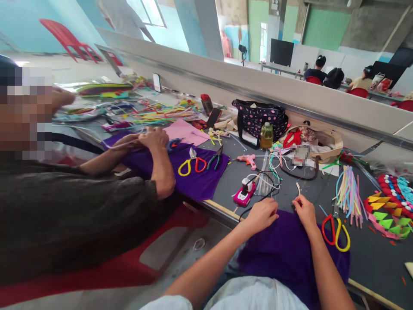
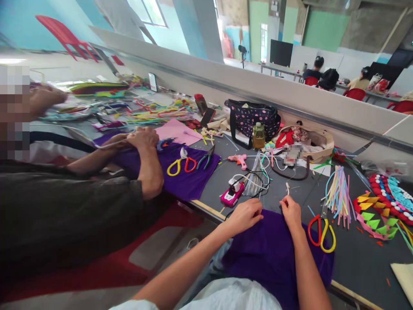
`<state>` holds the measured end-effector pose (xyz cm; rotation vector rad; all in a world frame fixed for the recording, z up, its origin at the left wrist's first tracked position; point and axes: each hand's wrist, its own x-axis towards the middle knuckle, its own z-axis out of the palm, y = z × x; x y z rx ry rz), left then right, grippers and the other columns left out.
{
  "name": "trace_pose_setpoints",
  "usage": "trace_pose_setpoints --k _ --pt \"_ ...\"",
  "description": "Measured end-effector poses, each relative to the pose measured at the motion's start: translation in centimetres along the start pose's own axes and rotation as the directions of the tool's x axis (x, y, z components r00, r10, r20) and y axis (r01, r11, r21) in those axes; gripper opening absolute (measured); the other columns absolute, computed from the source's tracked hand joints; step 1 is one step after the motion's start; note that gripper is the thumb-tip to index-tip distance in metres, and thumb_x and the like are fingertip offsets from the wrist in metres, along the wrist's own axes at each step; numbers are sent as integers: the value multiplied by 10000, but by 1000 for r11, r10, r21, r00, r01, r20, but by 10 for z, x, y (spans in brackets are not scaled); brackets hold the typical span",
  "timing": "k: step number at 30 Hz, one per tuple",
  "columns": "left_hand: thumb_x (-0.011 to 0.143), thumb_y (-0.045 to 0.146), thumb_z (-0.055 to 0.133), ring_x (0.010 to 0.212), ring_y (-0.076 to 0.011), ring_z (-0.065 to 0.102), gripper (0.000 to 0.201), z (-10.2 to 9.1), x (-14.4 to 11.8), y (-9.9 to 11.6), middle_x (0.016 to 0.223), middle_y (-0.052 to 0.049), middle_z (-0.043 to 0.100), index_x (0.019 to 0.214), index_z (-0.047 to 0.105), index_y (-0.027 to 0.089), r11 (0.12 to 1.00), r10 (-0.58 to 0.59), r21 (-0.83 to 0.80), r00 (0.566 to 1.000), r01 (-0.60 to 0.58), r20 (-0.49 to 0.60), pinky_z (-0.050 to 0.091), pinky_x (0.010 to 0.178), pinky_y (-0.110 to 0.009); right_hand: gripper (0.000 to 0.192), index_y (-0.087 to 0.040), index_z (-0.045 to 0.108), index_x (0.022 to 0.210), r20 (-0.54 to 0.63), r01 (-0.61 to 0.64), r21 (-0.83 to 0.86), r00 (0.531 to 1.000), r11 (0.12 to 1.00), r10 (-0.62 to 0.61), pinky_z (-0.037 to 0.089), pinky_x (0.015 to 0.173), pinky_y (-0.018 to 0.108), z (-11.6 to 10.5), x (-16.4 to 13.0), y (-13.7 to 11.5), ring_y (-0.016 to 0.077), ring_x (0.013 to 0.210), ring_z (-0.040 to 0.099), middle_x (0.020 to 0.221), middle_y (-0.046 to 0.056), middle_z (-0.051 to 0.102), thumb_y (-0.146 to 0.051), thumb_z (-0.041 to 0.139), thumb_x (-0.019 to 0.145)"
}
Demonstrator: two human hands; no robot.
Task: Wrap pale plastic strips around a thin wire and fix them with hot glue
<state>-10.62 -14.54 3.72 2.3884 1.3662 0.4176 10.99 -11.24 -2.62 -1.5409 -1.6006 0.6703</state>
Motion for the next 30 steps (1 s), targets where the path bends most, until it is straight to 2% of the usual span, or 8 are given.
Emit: trace_pose_setpoints --k 3,8,11,13,18,23,27,30 --pt "826 219 579 908 -187 555 116 -1 6 -1 916 -42 623 933 617 197 994 2 -111 994 -14 -106 394 758 -267 261 -230 594 696 -16 1 -3 1000 1000 -1 398 620 258 0 0 -7 173 601 579 627 -4 636 -479 582 773" --pt "862 349 538 680 -144 534 309 6 26 1 652 -17 581 626 604 160 917 -150 -393 971 67 -185 382 651 -252 285 -221 620 763 -1 17 49 1000 999 -17 417 626 256 -8 -3 -28 168 615 583 687 7 660 -500 576 797" --pt "799 283 602 725 -137 558 163 11 41 7 846 -36 635 882 671 161 791 -190 -612 948 -8 -257 416 658 -246 285 -215 616 760 24 16 97 1000 995 -19 408 586 246 -14 -9 -41 155 584 556 670 2 647 -493 580 808" --pt "776 280 626 758 -141 574 254 15 50 13 926 -55 642 1000 670 168 686 -201 -725 943 -59 -267 437 668 -249 273 -211 623 760 33 22 125 999 992 -26 397 567 240 -16 -13 -49 148 571 539 654 -5 635 -478 588 810" --pt "700 365 717 662 -137 567 235 24 62 25 704 -41 646 744 695 136 425 -262 -904 951 -38 -163 436 625 -243 268 -201 648 747 31 28 146 999 989 -33 393 558 233 -17 -22 -61 142 564 538 621 -12 626 -458 605 807" --pt "637 433 766 566 -109 558 343 26 65 26 643 -22 637 740 673 120 168 -328 -984 945 66 7 419 543 -220 287 -199 686 829 -42 -33 194 998 980 42 432 630 264 -32 -21 -49 176 657 591 735 26 686 -466 582 819" --pt "592 466 795 557 -115 588 413 24 67 24 648 -31 648 757 657 114 64 -330 -991 939 121 93 435 528 -221 310 -180 680 821 -273 -71 228 953 971 134 451 646 292 -52 -17 -28 197 675 609 728 47 688 -477 604 784" --pt "592 468 799 559 -114 596 425 26 68 25 656 -35 650 768 659 107 27 -321 -992 940 127 112 450 539 -226 336 -168 683 859 -307 -87 250 937 964 165 435 591 276 -56 -17 -22 182 629 584 730 47 684 -485 635 757"
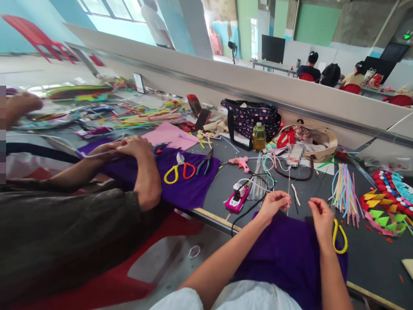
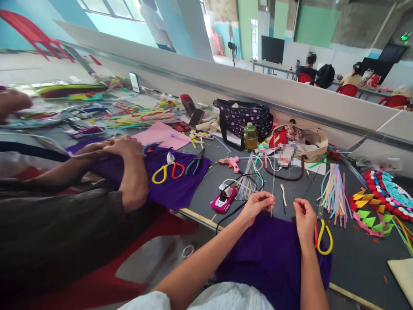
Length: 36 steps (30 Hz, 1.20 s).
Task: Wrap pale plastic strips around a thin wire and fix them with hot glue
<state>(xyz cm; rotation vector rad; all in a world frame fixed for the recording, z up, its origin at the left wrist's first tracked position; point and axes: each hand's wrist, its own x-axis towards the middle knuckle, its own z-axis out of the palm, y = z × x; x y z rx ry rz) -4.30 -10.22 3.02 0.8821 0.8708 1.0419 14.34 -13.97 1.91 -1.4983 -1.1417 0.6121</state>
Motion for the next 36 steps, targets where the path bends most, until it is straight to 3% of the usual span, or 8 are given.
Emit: trace_pose_setpoints --k 4,12,24,28,32,36 --pt "615 452 792 557 -107 591 409 3 -1 -3 661 -37 649 779 663 101 1000 -6 -27 999 7 52 455 551 -227 328 -178 696 808 105 -36 0 994 999 35 395 537 256 10 -4 -6 167 566 546 634 18 650 -490 594 802" --pt "623 463 785 574 -112 593 408 3 -4 -5 662 -30 648 769 661 103 1000 -14 -20 994 16 109 456 573 -232 235 -203 717 898 278 30 151 958 988 -72 477 731 298 37 -2 -22 196 802 635 883 52 707 -396 613 811" --pt "657 441 772 571 -124 615 390 2 -8 -10 685 -46 663 777 641 94 999 -41 -24 983 46 181 478 573 -245 204 -195 685 813 341 -68 250 940 966 -22 465 654 270 41 -3 -23 156 679 590 767 14 669 -393 637 795" --pt "664 437 768 558 -123 615 389 3 -10 -10 665 -38 657 798 640 95 999 -35 -26 981 41 191 471 559 -236 248 -184 691 830 295 -105 252 955 962 27 432 574 243 40 0 -20 140 633 565 765 19 669 -421 625 798" --pt "674 425 764 553 -120 613 372 5 -12 -9 650 -33 651 796 648 93 999 -31 -13 980 34 196 469 558 -232 305 -176 666 813 234 -147 269 969 952 84 303 422 215 37 5 -21 87 450 417 626 -18 591 -474 600 809" --pt "674 418 766 543 -114 607 360 6 -13 -10 639 -26 644 786 650 95 999 -34 -13 982 37 188 468 553 -228 276 -181 651 895 58 23 168 998 985 -33 422 549 245 32 4 -25 137 603 545 741 15 635 -442 595 826"
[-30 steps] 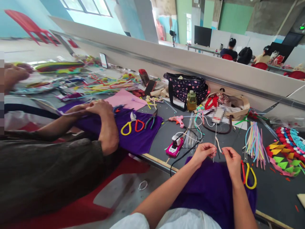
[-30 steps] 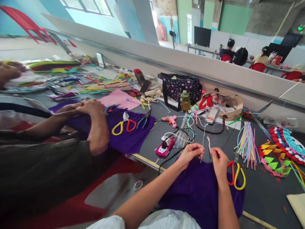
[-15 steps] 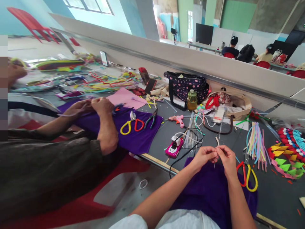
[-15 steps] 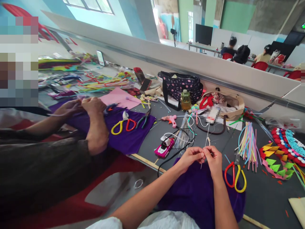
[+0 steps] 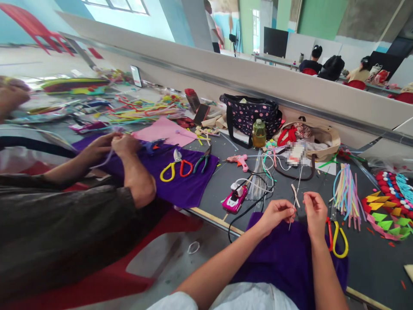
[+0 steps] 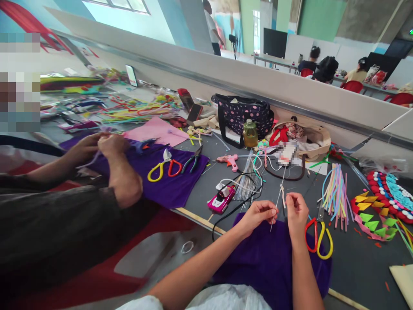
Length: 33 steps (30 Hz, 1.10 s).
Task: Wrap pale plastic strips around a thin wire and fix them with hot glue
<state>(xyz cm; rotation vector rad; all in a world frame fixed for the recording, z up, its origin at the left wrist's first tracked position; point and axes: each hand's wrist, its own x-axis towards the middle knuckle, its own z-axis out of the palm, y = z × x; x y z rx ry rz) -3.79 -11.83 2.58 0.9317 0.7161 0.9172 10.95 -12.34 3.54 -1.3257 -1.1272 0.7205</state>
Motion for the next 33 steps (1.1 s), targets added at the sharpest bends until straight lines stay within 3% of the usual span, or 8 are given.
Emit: trace_pose_setpoints --k 3,8,33 --pt "673 422 765 545 -115 608 364 0 0 -1 644 -28 647 787 650 96 1000 -2 -1 1000 2 6 469 553 -227 262 -183 662 974 -42 161 -131 985 978 -168 472 717 306 -2 -3 -3 187 795 604 917 65 666 -396 568 853" --pt "672 421 766 547 -116 612 364 1 -1 -1 644 -29 647 791 651 97 1000 -1 -6 1000 1 18 473 555 -225 236 -212 671 1039 91 312 -198 950 929 -300 471 772 319 -3 -6 -7 193 883 611 976 65 662 -315 511 900" --pt "679 416 759 547 -121 615 353 4 -2 1 640 -31 646 792 656 98 1000 -17 1 1000 17 26 476 553 -229 250 -214 681 1053 123 226 -128 970 966 -211 474 781 317 -3 -6 -9 186 890 616 978 59 669 -311 516 892"
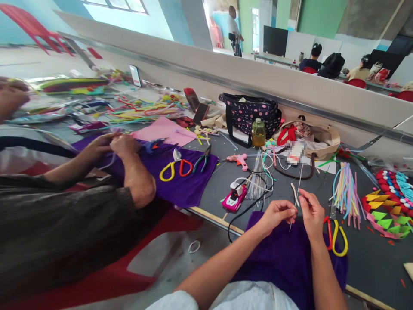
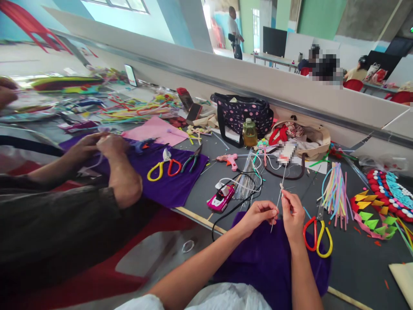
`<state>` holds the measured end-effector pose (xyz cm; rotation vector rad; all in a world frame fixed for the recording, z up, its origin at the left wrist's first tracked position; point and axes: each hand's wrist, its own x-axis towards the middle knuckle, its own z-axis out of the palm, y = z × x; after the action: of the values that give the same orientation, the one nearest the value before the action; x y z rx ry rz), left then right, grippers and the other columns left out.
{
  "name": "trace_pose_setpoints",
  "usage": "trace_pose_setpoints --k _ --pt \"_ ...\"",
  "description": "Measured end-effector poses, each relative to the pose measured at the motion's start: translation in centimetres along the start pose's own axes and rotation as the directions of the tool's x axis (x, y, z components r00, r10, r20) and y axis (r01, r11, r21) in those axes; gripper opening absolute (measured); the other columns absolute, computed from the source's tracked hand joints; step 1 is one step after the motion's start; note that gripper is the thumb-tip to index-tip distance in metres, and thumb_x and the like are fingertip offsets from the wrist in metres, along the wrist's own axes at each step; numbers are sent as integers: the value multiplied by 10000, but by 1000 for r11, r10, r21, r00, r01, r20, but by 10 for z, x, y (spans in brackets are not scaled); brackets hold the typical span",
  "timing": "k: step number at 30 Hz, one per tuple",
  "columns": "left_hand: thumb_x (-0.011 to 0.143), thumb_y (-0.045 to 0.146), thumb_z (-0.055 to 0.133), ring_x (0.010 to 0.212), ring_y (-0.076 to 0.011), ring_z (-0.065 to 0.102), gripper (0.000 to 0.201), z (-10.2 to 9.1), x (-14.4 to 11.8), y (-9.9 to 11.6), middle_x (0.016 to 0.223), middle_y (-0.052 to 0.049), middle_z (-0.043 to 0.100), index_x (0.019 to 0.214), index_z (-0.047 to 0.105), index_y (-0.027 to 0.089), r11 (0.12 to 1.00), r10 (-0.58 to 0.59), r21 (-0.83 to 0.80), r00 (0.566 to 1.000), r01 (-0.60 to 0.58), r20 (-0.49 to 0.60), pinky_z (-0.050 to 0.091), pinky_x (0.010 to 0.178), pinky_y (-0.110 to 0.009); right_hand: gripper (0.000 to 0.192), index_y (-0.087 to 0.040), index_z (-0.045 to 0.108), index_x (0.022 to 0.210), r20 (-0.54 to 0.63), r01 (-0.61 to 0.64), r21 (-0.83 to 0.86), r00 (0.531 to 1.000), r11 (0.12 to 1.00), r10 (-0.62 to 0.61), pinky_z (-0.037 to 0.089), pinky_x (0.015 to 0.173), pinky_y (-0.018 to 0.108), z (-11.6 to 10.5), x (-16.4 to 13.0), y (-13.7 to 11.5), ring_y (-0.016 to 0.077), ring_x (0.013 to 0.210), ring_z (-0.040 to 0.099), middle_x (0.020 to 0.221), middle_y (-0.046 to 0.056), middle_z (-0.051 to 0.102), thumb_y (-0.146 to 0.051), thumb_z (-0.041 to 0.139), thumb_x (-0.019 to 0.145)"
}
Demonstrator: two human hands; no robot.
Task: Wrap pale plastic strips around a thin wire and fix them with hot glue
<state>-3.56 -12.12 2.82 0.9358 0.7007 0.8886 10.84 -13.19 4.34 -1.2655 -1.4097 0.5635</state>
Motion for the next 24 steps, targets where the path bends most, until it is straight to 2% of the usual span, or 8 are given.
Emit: trace_pose_setpoints --k 8,12,16,19,24 --pt "668 432 763 541 -122 613 367 1 0 2 638 -34 649 782 655 100 1000 -11 -3 1000 11 -8 475 545 -228 266 -206 688 1044 -6 -22 20 1000 1000 22 480 789 336 0 1 -2 201 899 618 989 73 674 -333 516 885" --pt "665 441 764 539 -123 612 377 3 0 2 633 -33 647 784 660 99 1000 -19 5 1000 20 -23 471 541 -227 261 -198 689 1010 -43 -119 54 992 991 122 480 791 337 -1 1 2 204 891 620 984 70 687 -364 554 860" --pt "659 442 768 535 -121 610 381 4 0 1 631 -33 648 780 659 97 1000 -21 -2 1000 21 -22 471 540 -228 248 -190 683 943 29 -232 154 973 960 231 486 731 309 1 2 9 181 797 619 888 47 689 -393 610 821" --pt "657 440 770 536 -122 614 379 4 -1 -1 637 -36 655 772 654 98 1000 -23 -10 1000 23 -20 476 544 -231 232 -189 676 878 74 -266 216 964 939 256 489 713 299 4 1 12 174 766 616 832 30 678 -397 655 779" --pt "661 418 773 532 -123 623 369 1 -2 -7 640 -43 664 789 649 95 999 -39 -9 999 39 -21 477 533 -223 226 -183 663 831 86 -291 229 956 929 279 479 645 273 6 -1 13 153 683 594 741 8 653 -395 668 755"
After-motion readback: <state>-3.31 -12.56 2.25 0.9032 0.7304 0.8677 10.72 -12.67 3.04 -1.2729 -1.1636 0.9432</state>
